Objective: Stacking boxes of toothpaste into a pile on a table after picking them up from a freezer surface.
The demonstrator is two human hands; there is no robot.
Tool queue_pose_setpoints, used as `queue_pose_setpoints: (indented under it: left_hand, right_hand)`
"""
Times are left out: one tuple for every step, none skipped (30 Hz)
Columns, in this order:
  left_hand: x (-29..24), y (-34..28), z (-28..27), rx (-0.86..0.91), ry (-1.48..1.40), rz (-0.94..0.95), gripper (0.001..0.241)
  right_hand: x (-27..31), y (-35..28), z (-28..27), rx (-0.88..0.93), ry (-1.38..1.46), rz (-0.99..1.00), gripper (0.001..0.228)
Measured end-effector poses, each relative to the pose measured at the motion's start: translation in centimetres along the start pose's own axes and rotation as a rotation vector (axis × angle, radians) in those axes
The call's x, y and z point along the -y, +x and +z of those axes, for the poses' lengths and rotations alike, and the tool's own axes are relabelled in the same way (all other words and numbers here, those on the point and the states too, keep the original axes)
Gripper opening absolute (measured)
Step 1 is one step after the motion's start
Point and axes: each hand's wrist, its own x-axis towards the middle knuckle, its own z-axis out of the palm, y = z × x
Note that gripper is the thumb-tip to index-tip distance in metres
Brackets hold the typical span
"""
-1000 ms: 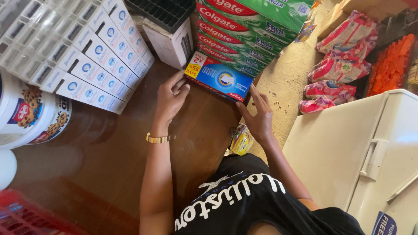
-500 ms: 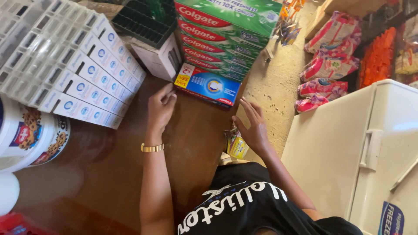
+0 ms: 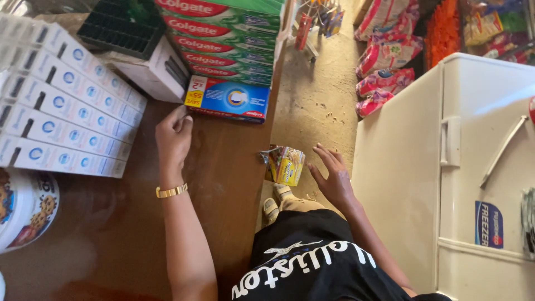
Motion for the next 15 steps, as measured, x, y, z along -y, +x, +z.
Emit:
queue_pose_setpoints:
  left_hand:
    - [0.4,0.1,0.1,0.014,0.000,0.007,0.034]
    - [0.8,0.3,0.1,0.001,-0.061,0.051,0.032]
    - [1.1,0.5,0.3,-0.011,-0.123,0.093,0.031]
    - [1.2,0.4,0.1,0.005,-0.123,0.098,0.031]
    - [1.2,0.4,0.0,0.010,-0.031,0.139,0.033]
    - [1.2,0.4,-0.1,0.015,0.059,0.180,0.035]
    - [-1.2,-0.6,-0.5,0.031,0.058,0.186,0.035]
    - [-3.7,-1.5,-0.9,0.032,0.381,0.176,0.043]
    - [-6.4,-2.3,-1.1,0.029,0.704,0.167,0.051]
    - [-8.3,-3.3,-1.6,0.069,0.690,0.202,0.051]
    - [-10.3,-4.4,-1.8,0.098,0.783,0.139,0.052]
    - [-12.4,-4.7,-1.0,0.159,0.874,0.110,0.054]
    - [-12.6,-5.5,-0.2,0.232,0.858,0.180,0.054]
    - [-13.0,-5.9,0.5,0.249,0.831,0.236,0.052]
    - [-13.3,-5.9,1.3,0.267,0.800,0.291,0.050]
  right_hand:
    - [-0.1,-0.5,-0.3,-0.011,-0.002,0.012,0.050]
    - [-0.1,-1.0,-0.6,0.001,-0.005,0.022,0.049]
    - [-0.2,-1.5,-0.9,0.012,-0.007,0.031,0.049]
    - [-0.2,-1.8,-1.2,0.002,-0.009,0.045,0.049]
    - [-0.3,-2.1,-1.5,0.013,-0.020,0.060,0.048]
    - [-0.4,-2.4,-1.8,0.024,-0.032,0.075,0.048]
    - [-0.9,-2.9,-1.8,0.014,-0.034,0.089,0.048]
    - [-1.4,-3.2,-1.9,0.016,-0.039,0.076,0.047]
    - [-2.2,-3.6,-2.1,0.017,-0.043,0.062,0.046]
    - [-2.3,-3.7,-2.2,-0.014,-0.061,0.102,0.046]
    - [-2.9,-3.8,-2.5,0.006,-0.044,0.084,0.047]
    - [-3.7,-4.9,-3.1,0.003,-0.038,0.103,0.049]
    - [-4.5,-5.5,-3.1,-0.052,-0.066,0.180,0.049]
    - [-5.4,-6.3,-3.3,-0.064,-0.066,0.145,0.049]
    - [-6.6,-6.9,-3.8,-0.074,-0.068,0.110,0.049]
